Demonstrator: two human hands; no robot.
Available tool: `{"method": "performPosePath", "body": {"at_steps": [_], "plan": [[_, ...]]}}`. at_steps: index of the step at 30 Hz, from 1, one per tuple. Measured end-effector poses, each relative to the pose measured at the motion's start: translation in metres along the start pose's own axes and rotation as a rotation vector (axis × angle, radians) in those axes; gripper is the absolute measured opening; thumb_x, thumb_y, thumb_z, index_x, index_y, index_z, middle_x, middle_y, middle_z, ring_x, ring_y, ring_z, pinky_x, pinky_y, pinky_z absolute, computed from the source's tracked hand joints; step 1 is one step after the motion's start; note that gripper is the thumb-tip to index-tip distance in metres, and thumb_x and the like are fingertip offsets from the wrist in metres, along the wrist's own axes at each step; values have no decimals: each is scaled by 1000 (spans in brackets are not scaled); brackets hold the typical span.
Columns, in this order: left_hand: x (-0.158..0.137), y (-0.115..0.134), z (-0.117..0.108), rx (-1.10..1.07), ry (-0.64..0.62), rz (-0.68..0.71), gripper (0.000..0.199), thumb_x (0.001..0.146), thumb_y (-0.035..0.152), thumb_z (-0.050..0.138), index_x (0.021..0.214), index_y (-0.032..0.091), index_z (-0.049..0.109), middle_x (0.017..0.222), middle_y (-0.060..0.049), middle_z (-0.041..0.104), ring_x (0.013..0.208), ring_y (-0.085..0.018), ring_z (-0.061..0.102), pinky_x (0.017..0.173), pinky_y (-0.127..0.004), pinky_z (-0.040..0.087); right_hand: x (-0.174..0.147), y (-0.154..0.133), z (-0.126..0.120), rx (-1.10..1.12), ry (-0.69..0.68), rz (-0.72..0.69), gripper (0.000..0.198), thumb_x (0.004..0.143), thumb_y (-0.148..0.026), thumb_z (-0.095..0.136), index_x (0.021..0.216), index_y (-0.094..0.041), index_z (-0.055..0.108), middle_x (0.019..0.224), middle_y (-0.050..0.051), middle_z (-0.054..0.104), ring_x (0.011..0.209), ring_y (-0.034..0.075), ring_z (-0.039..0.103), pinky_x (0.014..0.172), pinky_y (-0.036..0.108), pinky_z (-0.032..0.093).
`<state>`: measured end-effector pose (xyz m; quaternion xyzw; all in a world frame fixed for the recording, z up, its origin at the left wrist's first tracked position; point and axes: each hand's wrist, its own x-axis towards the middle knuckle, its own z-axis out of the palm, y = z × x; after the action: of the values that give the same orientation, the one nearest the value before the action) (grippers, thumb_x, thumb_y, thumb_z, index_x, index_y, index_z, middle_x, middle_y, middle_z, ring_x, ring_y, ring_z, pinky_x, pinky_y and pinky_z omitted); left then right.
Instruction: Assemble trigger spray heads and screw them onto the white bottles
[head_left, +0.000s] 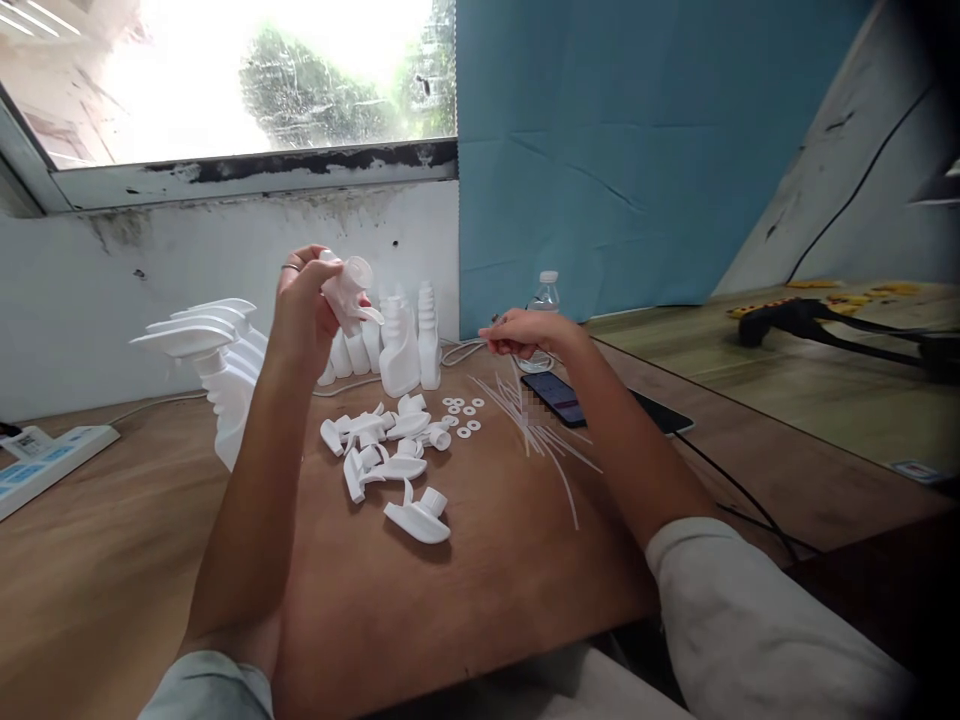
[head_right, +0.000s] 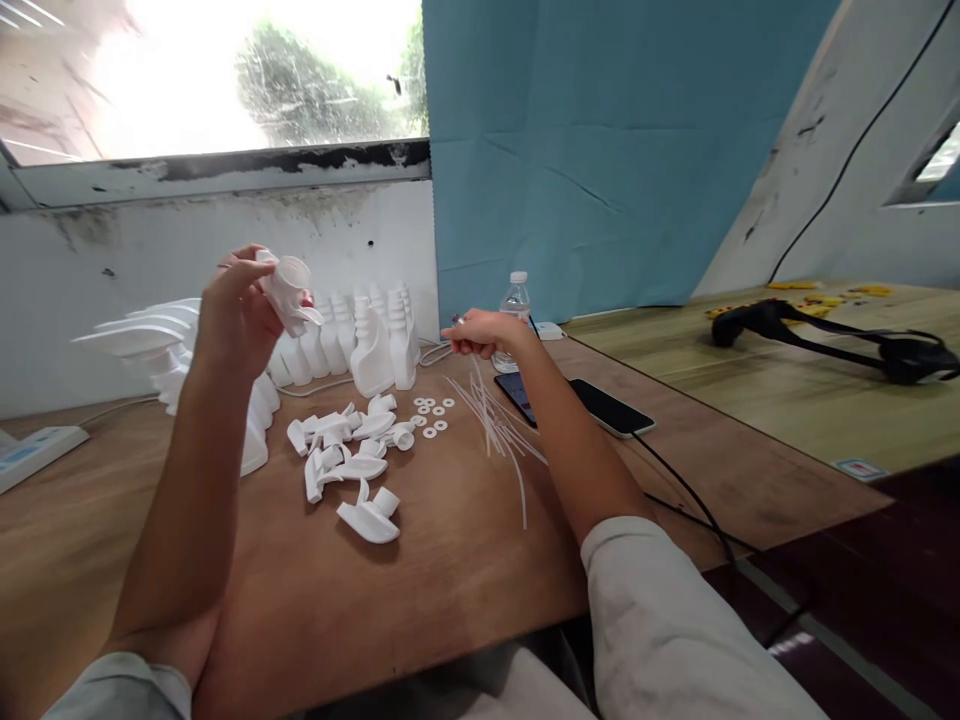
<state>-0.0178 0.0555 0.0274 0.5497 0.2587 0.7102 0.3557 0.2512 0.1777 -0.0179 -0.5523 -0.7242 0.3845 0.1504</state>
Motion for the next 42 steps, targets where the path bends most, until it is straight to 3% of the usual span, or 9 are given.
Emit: {"method": "performPosePath", "body": {"at_steps": [6, 12, 14, 17, 21, 25, 30, 39, 42], "plan": [[3, -26, 8, -171, -55, -343, 30, 68, 41, 69, 70, 19, 48, 59, 0, 53, 47, -11, 52, 44, -24, 42, 36, 38, 17, -104, -61, 213, 46, 89, -51, 55, 74, -8, 61, 51, 2, 53, 35, 4, 30, 33, 17, 25], [12, -53, 2, -213, 43, -467, 39, 62, 36, 75, 61, 20, 40, 49, 5, 45, 38, -8, 46, 39, -23, 36, 30, 29, 5, -42, 227, 151, 45, 92, -55, 48, 89, -10, 57, 55, 4, 59, 39, 9, 43, 44, 23, 44], [14, -58, 0, -226, 76, -469, 37, 61, 32, 76, 61, 20, 41, 47, 6, 45, 38, -8, 46, 39, -22, 36, 17, 11, -1, 42, 373, 0, 47, 95, -55, 41, 92, -11, 57, 60, 4, 60, 40, 8, 46, 47, 21, 45], [15, -63, -2, -235, 104, -461, 32, 60, 26, 76, 63, 19, 44, 44, 8, 42, 37, -8, 47, 40, -22, 36, -21, -23, 0, 261, 522, -400, 60, 91, -67, 36, 87, -13, 61, 61, 5, 61, 42, 8, 49, 45, 20, 41], [13, -67, -2, -191, 115, -429, 26, 60, 23, 74, 66, 18, 49, 44, 8, 40, 38, -8, 46, 41, -22, 38, -81, -61, 24, 365, 400, -662, 73, 90, -72, 24, 73, -13, 64, 44, 2, 50, 35, 8, 44, 40, 22, 36], [13, -69, -1, -104, 151, -370, 27, 58, 24, 76, 66, 17, 51, 50, 7, 44, 39, -7, 45, 41, -23, 40, -105, -79, 54, 323, 275, -947, 41, 85, -53, 60, 77, -14, 67, 68, 5, 65, 55, 12, 59, 55, 26, 50], [12, -69, 2, -43, 183, -321, 29, 55, 22, 76, 64, 17, 49, 52, 6, 44, 40, -6, 42, 39, -22, 39, -91, -81, 74, 166, 329, -984, 16, 83, -31, 64, 78, -16, 64, 75, 2, 66, 62, 10, 60, 60, 23, 48], [-1, -66, 17, 70, 197, -137, 41, 60, 21, 70, 58, 20, 29, 49, 8, 34, 40, -4, 33, 38, -18, 27, -88, -84, 95, 202, 468, -905, 31, 91, -29, 51, 63, -18, 41, 58, -2, 55, 46, 7, 53, 46, 20, 40], [-2, -63, 20, 63, 207, -148, 40, 60, 19, 68, 57, 20, 28, 49, 8, 33, 41, -4, 33, 39, -18, 27, -85, -86, 98, 280, 449, -880, 32, 91, -32, 51, 64, -19, 41, 57, -2, 55, 44, 7, 52, 43, 20, 41]]}}
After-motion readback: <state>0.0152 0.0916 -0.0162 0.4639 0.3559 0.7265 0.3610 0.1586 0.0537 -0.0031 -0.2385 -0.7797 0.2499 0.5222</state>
